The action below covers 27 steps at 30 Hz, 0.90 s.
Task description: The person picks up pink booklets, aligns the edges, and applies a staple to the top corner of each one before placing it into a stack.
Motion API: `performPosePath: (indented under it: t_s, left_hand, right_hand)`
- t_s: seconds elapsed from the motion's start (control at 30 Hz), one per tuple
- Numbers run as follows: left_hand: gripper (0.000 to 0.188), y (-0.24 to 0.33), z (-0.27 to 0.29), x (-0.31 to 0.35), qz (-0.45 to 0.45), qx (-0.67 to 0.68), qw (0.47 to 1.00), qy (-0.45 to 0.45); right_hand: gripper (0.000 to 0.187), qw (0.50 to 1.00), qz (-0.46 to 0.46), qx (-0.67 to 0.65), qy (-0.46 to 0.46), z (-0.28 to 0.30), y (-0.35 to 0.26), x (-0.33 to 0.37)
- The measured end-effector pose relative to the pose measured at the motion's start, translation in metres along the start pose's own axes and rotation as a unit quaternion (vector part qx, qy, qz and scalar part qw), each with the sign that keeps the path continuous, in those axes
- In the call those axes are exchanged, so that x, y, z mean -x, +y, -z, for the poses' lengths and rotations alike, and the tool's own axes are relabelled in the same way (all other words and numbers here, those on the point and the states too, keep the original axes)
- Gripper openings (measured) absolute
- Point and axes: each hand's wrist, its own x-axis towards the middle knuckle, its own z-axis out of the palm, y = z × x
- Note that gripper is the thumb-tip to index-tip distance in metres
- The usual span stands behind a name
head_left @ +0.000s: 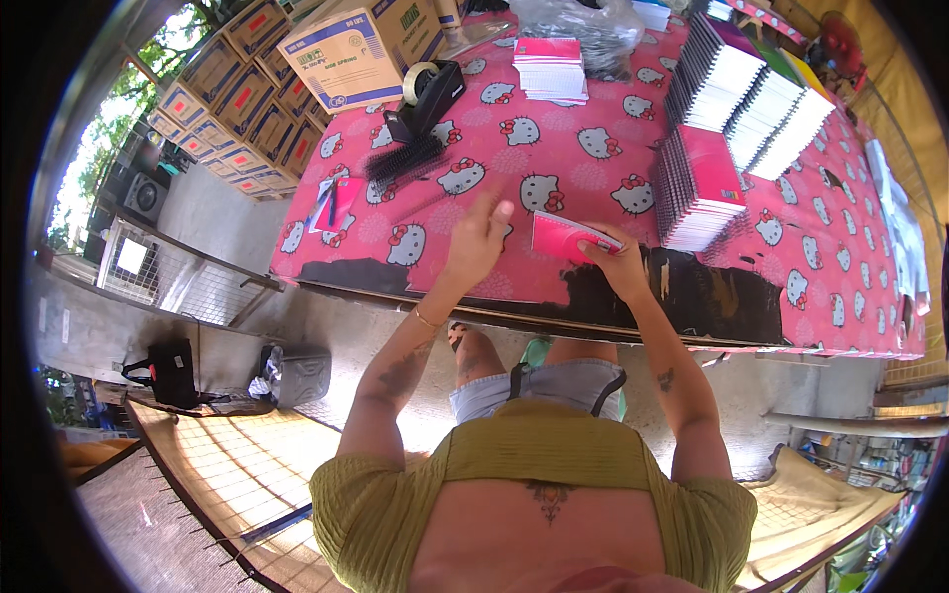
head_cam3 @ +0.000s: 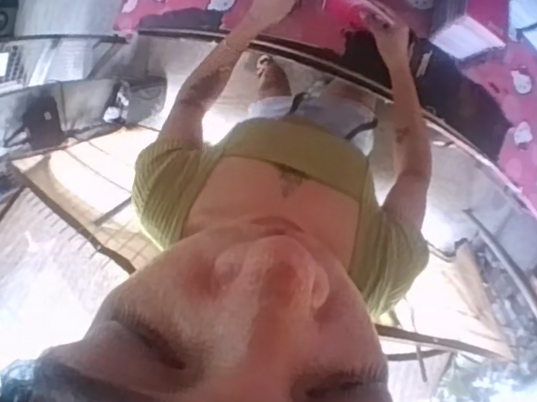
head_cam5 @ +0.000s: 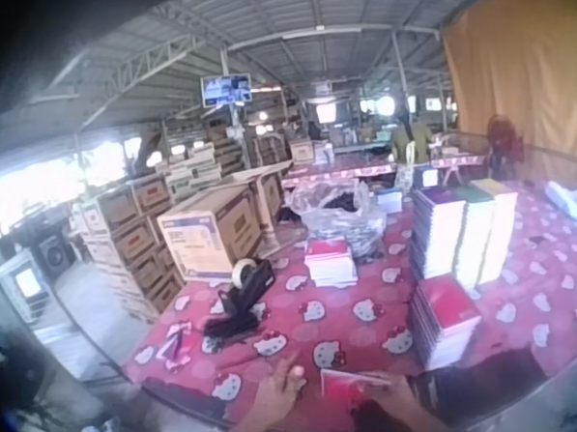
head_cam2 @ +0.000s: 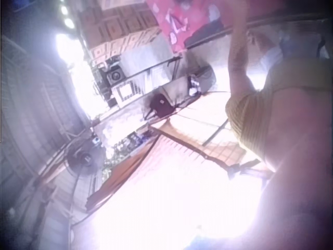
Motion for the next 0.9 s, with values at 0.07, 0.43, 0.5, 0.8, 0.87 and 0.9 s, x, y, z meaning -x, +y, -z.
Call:
performPosePath:
  t_s: [0.07,0.43,0.5,0.8,0.87,0.9]
  left_hand:
    - [0.027,0.001,0.003,0.01,-0.064,-0.064,0.992,-0.089]
    - [0.017,0.003,0.003,0.01,-0.079,-0.089,0.991,-0.056]
    - [0.019,-0.003,0.003,0.007,-0.047,-0.122,0.989,-0.074]
    - [0.022,0.0,0.012,-0.023,-0.151,-0.052,0.972,-0.174]
    - [0.02,-0.002,0.012,-0.031,-0.128,-0.062,0.957,-0.253]
    - [0.019,-0.002,0.011,-0.029,-0.138,-0.044,0.96,-0.24]
  right_hand:
    - [0.026,1.0,0.014,0.008,-0.011,-0.001,-0.002,0.0]
    - [0.027,1.0,0.008,0.011,-0.003,-0.001,-0.008,0.003]
    - [0.026,1.0,0.01,0.008,-0.003,-0.001,-0.005,0.003]
    - [0.026,1.0,-0.017,-0.004,-0.025,-0.001,-0.01,0.005]
    - [0.025,1.0,-0.013,-0.003,-0.028,0.0,-0.01,0.005]
    - [0.025,1.0,-0.01,-0.003,-0.03,0.0,-0.01,0.005]
